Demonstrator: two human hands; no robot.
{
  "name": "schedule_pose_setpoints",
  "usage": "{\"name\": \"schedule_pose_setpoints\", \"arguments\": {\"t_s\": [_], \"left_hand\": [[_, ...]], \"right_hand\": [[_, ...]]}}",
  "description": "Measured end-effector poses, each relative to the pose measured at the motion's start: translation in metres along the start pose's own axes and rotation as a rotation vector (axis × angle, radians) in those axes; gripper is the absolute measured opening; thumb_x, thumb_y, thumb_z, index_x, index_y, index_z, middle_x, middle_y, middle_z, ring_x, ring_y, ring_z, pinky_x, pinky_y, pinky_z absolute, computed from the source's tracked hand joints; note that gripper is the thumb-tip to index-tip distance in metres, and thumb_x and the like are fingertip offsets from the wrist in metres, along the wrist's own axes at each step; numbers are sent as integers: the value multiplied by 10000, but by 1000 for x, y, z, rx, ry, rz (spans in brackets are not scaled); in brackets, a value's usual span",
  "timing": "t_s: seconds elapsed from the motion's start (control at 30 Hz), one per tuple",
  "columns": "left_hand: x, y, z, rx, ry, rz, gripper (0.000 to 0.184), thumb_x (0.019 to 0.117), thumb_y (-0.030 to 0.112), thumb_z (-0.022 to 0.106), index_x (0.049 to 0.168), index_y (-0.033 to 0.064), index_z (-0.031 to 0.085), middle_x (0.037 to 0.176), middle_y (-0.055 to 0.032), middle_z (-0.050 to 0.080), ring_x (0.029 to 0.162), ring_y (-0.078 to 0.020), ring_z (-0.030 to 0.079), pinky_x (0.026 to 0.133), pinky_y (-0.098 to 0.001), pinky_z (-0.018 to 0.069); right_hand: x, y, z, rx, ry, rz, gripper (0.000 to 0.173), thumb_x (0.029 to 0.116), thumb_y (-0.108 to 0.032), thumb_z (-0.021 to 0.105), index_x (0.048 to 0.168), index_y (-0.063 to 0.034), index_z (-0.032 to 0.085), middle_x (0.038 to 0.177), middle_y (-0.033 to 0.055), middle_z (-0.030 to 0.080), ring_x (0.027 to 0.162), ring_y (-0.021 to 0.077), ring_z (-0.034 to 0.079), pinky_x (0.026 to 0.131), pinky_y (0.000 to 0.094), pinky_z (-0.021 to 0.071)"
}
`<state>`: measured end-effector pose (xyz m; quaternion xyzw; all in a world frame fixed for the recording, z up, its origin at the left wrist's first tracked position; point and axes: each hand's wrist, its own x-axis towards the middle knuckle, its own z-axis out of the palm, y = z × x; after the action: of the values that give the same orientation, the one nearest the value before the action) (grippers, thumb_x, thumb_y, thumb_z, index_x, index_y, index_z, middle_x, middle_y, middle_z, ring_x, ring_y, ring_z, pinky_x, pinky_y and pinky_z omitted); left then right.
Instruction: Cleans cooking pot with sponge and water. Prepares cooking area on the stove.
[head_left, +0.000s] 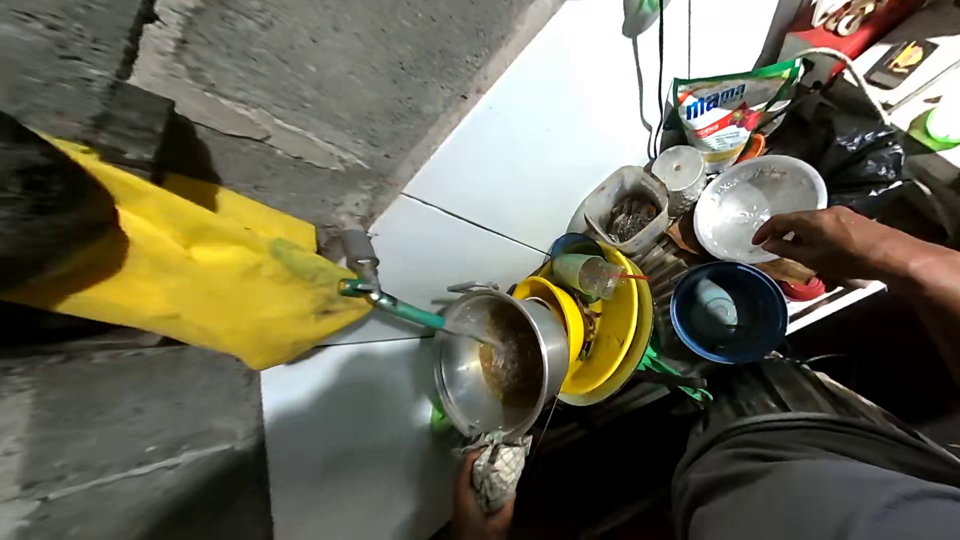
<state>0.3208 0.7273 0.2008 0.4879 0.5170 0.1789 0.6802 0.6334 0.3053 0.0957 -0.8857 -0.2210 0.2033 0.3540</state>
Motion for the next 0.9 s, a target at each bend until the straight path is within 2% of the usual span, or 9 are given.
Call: {"name": "schedule_pose_setpoints", "arguments": {"t_s": [0.03,0.1,0.27,0.47,0.6,0.73,0.8,0.9], "left_hand": [[0,0,1,1,12,2,317,1059,209,325,897,138,588,759,-6,694,707,-102,709,621,-298,619],[-2,0,1,5,28,-6,289,1059,218,340,922,135,582,772,-7,691,709,-101,707,618,-299,620],[-4,2,-1,-12,39,-30,276,1046,198,347,923,123,582,768,-22,692,696,-114,708,605,-307,618],[-6,1,-6,6,38,-26,304,1047,213,342,909,133,600,760,-17,702,690,-110,713,595,-303,618],[-7,-1,-4,-3,53,-26,305,1049,217,342,907,139,600,765,-3,704,702,-101,714,605,-299,618],[-8,-4,-3,-13,36,-4,320,1056,209,324,898,128,591,750,-12,697,682,-101,706,596,-289,613],[-7,-7,-1,-19,34,12,318,1046,189,334,879,120,595,733,-14,690,664,-106,698,586,-287,605],[-6,-9,5,7,85,21,272,1039,163,352,909,98,581,726,-23,668,646,-109,680,568,-283,591]], "right_hand": [[1,6,4,-10,36,-21,154,1026,-133,628,1138,-93,726,937,112,741,762,296,710,733,576,576],[2,9,8,4,51,-31,142,1018,-126,642,1127,-94,727,913,106,735,724,283,695,709,569,570],[6,10,9,-2,32,-41,141,1015,-126,646,1125,-95,729,941,91,744,788,277,713,768,565,573],[10,7,10,-6,15,-45,133,1014,-116,646,1117,-100,729,926,86,740,765,263,707,750,552,574],[10,13,16,-19,68,-100,185,992,10,610,1100,-89,723,926,82,742,775,260,714,750,542,583],[17,-4,14,15,-5,-68,182,993,-4,618,1112,-90,725,872,83,734,725,245,690,715,528,567],[28,-21,15,17,-63,-91,157,1009,-47,618,1109,-78,734,920,107,738,785,264,704,782,539,571],[53,-67,23,3,-84,-255,146,1003,-90,648,1108,-68,746,967,120,741,852,272,716,829,525,571]]}}
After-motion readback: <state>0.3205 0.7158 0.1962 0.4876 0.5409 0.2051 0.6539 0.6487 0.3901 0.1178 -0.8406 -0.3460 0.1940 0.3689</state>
